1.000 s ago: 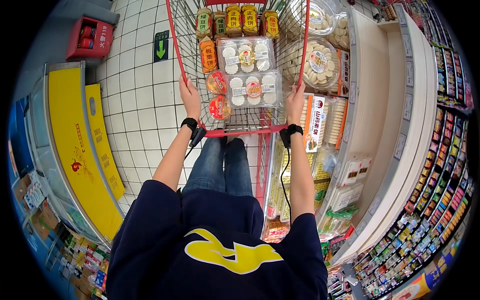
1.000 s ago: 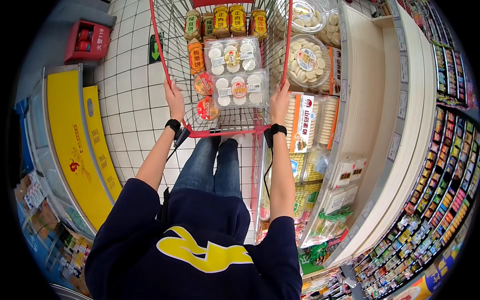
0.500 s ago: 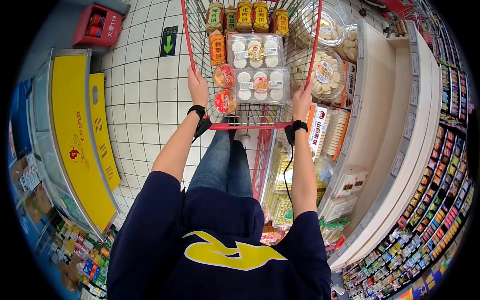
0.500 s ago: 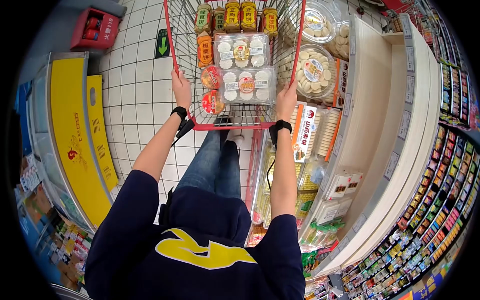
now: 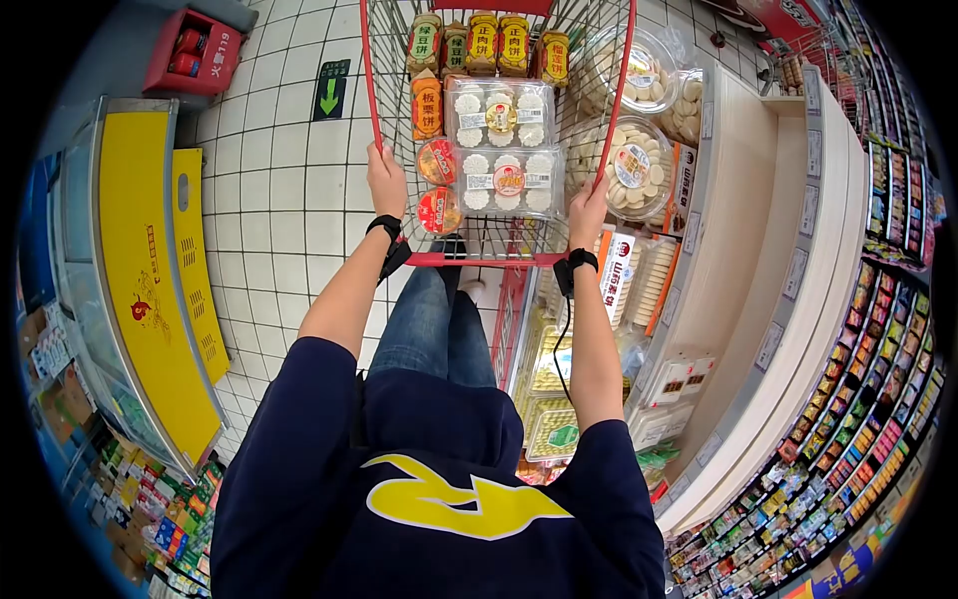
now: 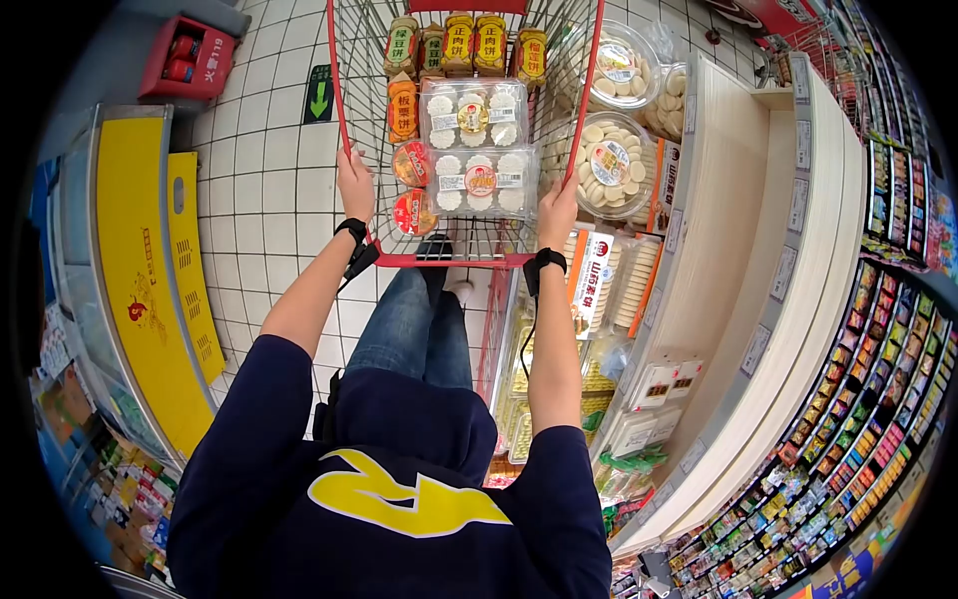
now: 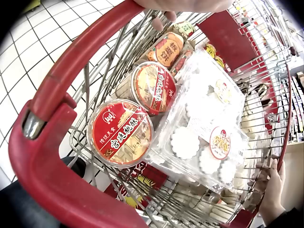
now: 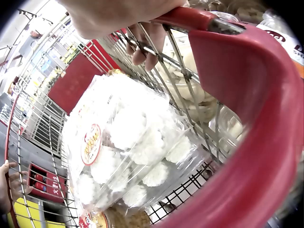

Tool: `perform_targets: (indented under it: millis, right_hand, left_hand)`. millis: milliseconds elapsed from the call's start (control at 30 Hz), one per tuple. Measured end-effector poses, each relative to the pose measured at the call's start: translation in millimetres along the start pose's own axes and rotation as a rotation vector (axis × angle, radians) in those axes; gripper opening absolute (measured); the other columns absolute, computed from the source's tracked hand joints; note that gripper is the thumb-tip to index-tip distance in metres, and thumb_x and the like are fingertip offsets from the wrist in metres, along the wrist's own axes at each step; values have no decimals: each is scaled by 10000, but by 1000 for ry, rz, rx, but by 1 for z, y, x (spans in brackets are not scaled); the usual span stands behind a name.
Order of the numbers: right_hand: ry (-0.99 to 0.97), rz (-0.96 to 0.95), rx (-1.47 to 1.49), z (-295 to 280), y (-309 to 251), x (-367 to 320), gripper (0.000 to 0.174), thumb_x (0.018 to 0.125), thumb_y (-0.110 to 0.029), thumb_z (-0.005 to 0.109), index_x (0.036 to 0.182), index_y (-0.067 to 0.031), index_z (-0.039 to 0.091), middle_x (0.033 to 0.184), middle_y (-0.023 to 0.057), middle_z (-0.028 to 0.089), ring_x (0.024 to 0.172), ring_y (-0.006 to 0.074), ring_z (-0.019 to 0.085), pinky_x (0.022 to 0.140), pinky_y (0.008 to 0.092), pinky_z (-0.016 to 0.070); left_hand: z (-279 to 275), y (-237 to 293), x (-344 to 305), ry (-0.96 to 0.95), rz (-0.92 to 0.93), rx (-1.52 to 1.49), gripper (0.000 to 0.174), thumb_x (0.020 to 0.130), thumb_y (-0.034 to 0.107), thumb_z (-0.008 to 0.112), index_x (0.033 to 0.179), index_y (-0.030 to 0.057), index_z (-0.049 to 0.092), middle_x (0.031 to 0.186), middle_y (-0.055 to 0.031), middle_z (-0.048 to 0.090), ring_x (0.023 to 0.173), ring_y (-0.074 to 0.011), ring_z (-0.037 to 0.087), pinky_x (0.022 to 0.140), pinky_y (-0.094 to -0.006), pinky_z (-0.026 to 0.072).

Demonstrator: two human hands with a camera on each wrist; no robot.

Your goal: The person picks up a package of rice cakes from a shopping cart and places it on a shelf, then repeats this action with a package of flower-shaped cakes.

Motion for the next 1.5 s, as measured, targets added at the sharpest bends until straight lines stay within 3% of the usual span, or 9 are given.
perform_targets:
  millis: [300,767,833,867,967,1133,1367,1433,1500]
  right_hand:
    - [4,-6,28,1,3,0,301,948,-167,438,1223,-49,410,821,302,600,774,488,567,605,514,411]
    - [-27,90,21,7,13,0,307,948,-157,443,1234,-49,421,829,278,613,760,473,578,596,490,426]
    - [-24,121,15,7,9,-1,321,947,-160,447,1249,-51,423,830,281,610,761,474,577,596,491,425]
    - [-15,97,28,7,7,0,319,948,-162,448,1246,-50,424,832,283,608,762,475,575,598,492,424]
    - [-10,86,26,6,16,-1,321,949,-168,450,1247,-52,425,846,286,605,767,479,572,604,493,423]
    - [-14,95,50,3,7,-1,312,948,-163,446,1241,-56,426,887,290,602,799,476,565,622,495,424]
    - [-23,53,63,5,13,0,346,952,-167,445,1272,-40,413,916,290,600,809,485,558,663,480,442]
    - [-41,52,54,0,8,-1,343,956,-176,445,1273,-48,415,893,271,616,781,462,583,665,459,459]
    - [-169,200,160,-5,0,-1,350,962,-195,443,1269,-30,413,991,265,612,852,398,607,720,426,460]
  left_hand:
    - [-3,6,-3,19,-11,22,241,970,195,387,1142,40,455,739,-208,555,668,-382,548,628,-454,421]
    - [-4,10,-3,43,-13,-14,286,974,225,393,1156,17,465,758,-152,567,658,-277,563,633,-383,446]
    - [-4,8,-4,-31,-64,40,277,983,217,375,1150,12,460,985,-160,628,685,-223,583,653,-350,469]
    - [-4,9,-4,-26,-31,17,287,985,217,374,1147,-1,466,990,-161,626,687,-220,582,655,-341,474]
    - [-4,11,-6,13,16,-24,278,980,217,386,1135,8,482,856,-192,597,692,-277,579,656,-369,461]
    - [-4,14,-7,15,-30,-35,303,979,216,392,1095,-39,505,938,-166,626,688,-221,566,673,-337,463]
    - [-3,8,-8,-13,-69,-44,338,988,263,386,1089,-36,506,942,-142,630,713,-205,573,667,-326,459]
    - [-3,3,-9,-20,-67,-45,337,990,270,386,1089,-31,502,956,-135,627,726,-192,574,675,-322,458]
    - [-1,-1,-7,-34,-57,-158,341,991,277,381,1113,-24,487,995,-146,616,786,-201,571,731,-328,449]
Point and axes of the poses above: each hand's wrist, its own x-axis towards the middle knuckle, its own z-axis out of the palm, y = z × x, the point moved 3 cm from there along x, towards the middle knuckle
